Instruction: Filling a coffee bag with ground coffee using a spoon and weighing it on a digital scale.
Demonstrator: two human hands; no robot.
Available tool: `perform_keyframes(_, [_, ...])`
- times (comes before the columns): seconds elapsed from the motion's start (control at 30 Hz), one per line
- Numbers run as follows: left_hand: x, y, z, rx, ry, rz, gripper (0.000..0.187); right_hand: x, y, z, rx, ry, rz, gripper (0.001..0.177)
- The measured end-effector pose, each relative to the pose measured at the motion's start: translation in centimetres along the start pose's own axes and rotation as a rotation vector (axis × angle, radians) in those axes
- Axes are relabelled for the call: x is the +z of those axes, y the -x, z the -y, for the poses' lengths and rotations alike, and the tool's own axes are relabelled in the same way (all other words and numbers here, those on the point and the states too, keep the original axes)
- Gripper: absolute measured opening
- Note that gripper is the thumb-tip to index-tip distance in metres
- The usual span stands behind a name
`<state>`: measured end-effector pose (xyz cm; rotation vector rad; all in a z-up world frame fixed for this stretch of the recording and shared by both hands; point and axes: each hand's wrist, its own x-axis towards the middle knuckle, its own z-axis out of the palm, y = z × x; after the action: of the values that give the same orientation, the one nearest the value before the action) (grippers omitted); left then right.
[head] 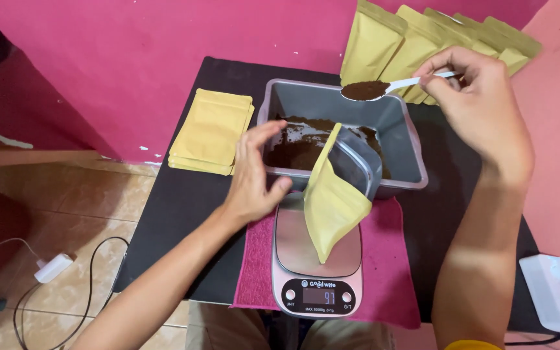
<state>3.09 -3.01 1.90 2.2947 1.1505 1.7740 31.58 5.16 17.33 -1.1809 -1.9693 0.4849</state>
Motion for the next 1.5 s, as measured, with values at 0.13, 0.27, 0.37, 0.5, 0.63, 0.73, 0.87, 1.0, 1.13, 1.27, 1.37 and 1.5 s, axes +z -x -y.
perform_keyframes(0.13, [1.3,0.7,-1.2,0.082,0.068,0.035,0.085,-0.5,0.7,1.0,-0.017,0.028,-0.018,0.011])
perform_keyframes(0.27, [1.8,1.1,-1.8,0.109,0.126,0.056,0.097,-0.6,0.9,1.1,-0.020,0.074,-0.007,0.014])
perform_keyframes(0.37, [1.9,1.2,-2.2,0.096,0.136,0.076,0.103,-0.7,0.9,1.1,-0.016,0.079,0.000,0.015])
perform_keyframes(0.5, [2.1,1.4,-2.6,0.088,0.104,0.071,0.109,-1.0,0.9,0.3,-0.096,0.069,-0.011,0.015])
perform_keyframes(0.63, [2.2,1.5,-2.4,0.103,0.169,0.096,0.111,-1.9,2.1,0.6,-0.087,0.074,-0.025,0.011])
perform_keyframes(0.73, [2.2,1.5,-2.2,0.116,0.137,0.083,0.107,-2.7,3.1,1.0,-0.134,0.127,-0.044,0.014])
perform_keyframes(0.87, [1.8,1.4,-1.7,0.047,0.059,0.063,0.081,-3.2,4.5,1.6,-0.193,0.173,-0.069,0.012])
perform_keyframes(1.0, [1.3,1.0,-1.0,-0.047,0.018,0.058,0.069,-3.3,5.7,2.9,-0.201,0.216,-0.048,0.010])
perform_keyframes(1.13, [1.3,1.0,-0.6,-0.052,0.013,0.060,0.063,-3.3,6.6,4.3,-0.190,0.306,-0.037,0.013])
perform_keyframes(1.27, [1.4,1.0,-0.6,-0.059,0.016,0.055,0.059,-3.3,6.9,4.9,-0.186,0.390,-0.031,0.014])
perform_keyframes(1.37, [1.3,1.0,-0.7,-0.065,0.020,0.056,0.058,-3.3,7.1,5.1,-0.174,0.403,-0.026,0.012])
perform_keyframes(1.5, [1.3,1.0,-0.7,-0.070,0.021,0.064,0.054,-3.0,7.4,5.2,-0.219,0.400,-0.019,0.007])
